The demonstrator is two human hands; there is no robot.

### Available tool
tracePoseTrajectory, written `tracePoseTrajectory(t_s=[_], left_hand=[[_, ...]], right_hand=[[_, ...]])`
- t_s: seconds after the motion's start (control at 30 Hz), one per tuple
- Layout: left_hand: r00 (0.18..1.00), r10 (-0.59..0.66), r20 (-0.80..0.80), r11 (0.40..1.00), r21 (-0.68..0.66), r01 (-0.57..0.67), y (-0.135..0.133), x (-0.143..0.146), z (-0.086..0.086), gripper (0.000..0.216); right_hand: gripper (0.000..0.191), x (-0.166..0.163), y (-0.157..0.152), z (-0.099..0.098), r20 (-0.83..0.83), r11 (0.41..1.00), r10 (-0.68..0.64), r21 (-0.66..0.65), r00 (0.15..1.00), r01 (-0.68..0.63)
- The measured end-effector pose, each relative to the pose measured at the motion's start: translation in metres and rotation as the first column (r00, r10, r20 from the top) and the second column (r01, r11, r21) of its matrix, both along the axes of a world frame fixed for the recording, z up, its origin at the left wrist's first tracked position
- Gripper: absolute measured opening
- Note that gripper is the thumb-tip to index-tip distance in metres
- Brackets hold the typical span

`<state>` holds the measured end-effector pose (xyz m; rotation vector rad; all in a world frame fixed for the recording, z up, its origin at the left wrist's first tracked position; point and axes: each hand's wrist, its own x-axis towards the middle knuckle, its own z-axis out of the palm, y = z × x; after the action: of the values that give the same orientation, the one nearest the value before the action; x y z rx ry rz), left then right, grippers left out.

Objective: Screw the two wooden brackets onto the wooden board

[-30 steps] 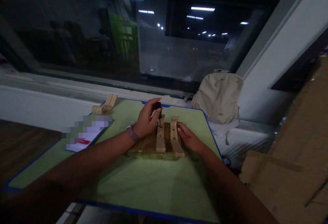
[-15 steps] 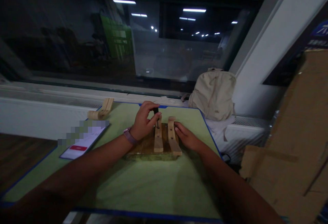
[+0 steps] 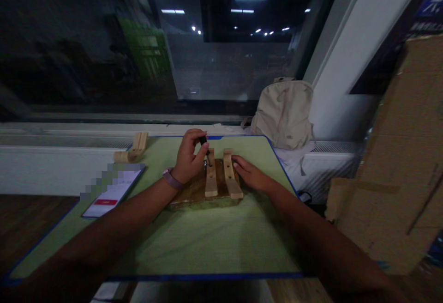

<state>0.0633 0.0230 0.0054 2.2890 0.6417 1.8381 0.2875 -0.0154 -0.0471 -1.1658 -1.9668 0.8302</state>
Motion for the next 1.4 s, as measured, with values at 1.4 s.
tracePoseTrajectory(t_s=[1.4], left_hand=[[0.998,-0.062,0.028,0.979,-0.195,0.066,0.004,-0.004,-0.009,0.031]], right_hand=[[0.057,0.001,0.005,-0.009,-0.034,0.997,0.073,0.033,0.997,-0.072]])
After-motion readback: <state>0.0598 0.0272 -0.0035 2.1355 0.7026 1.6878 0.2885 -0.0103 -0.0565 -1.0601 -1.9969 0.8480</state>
